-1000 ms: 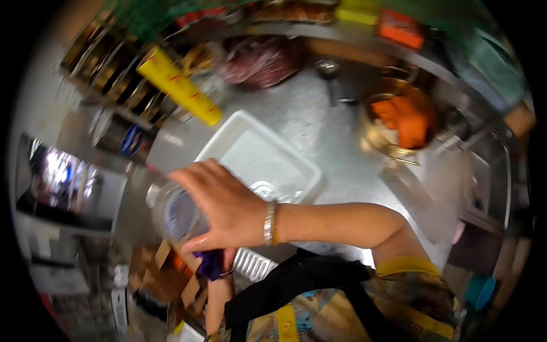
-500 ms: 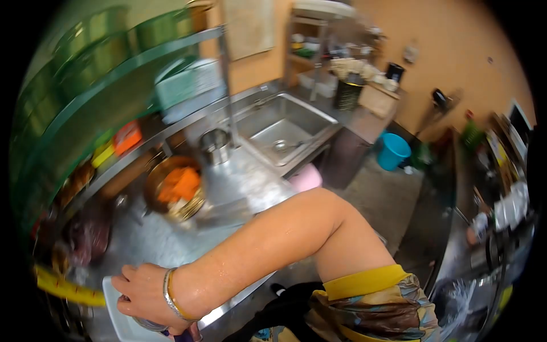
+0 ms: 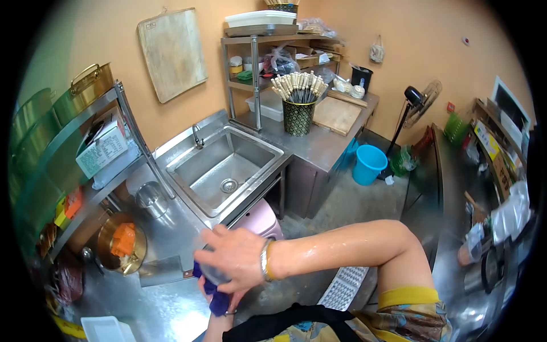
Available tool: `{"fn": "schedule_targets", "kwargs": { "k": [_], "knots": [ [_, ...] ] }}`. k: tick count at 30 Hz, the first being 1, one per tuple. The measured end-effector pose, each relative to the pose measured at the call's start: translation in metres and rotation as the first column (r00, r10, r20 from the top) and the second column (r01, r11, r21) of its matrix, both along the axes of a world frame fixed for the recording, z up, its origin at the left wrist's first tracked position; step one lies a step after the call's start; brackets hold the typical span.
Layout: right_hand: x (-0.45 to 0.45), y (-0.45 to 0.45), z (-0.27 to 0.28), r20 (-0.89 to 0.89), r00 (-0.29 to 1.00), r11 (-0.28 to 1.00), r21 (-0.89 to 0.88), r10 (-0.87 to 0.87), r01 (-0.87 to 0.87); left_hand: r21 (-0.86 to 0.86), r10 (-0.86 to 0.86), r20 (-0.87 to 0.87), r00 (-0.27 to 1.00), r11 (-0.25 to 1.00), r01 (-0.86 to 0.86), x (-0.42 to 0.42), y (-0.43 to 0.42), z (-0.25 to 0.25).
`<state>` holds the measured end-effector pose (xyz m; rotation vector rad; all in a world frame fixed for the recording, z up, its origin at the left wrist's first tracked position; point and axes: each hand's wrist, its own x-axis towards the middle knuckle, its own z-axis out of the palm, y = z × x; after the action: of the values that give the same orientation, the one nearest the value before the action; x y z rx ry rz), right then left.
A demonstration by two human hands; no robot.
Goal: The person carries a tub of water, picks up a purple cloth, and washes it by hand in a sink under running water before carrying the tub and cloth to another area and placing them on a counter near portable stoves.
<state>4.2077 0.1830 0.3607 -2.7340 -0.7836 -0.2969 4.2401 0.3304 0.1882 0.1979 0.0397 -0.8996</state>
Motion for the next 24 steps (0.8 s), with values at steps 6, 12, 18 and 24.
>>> {"fn": "schedule_targets", "kwargs": {
  "k": [6, 12, 18, 24],
  "knots": [
    [0.026, -0.121, -0.013, 0.015, 0.993, 0.987, -0.106, -0.121, 0.122, -0.115, -0.144, 0.050, 0.988, 0.982, 0.149, 0.032, -0.127, -0.002],
    [0.104, -0.221, -0.030, 0.022, 0.987, 0.962, -0.222, -0.159, 0.160, -0.218, -0.116, 0.093, 0.989, 0.967, 0.134, 0.109, -0.242, -0.026],
    [0.199, -0.308, -0.038, 0.019, 0.990, 0.950, -0.279, -0.143, 0.143, -0.271, -0.116, -0.053, 0.992, 0.958, 0.097, 0.200, -0.335, -0.048],
    [0.299, -0.366, -0.045, 0.056, 0.984, 0.939, -0.291, -0.172, 0.181, -0.227, 0.114, -0.282, 0.953, 0.957, -0.181, 0.259, -0.341, -0.046]
  ]
}}
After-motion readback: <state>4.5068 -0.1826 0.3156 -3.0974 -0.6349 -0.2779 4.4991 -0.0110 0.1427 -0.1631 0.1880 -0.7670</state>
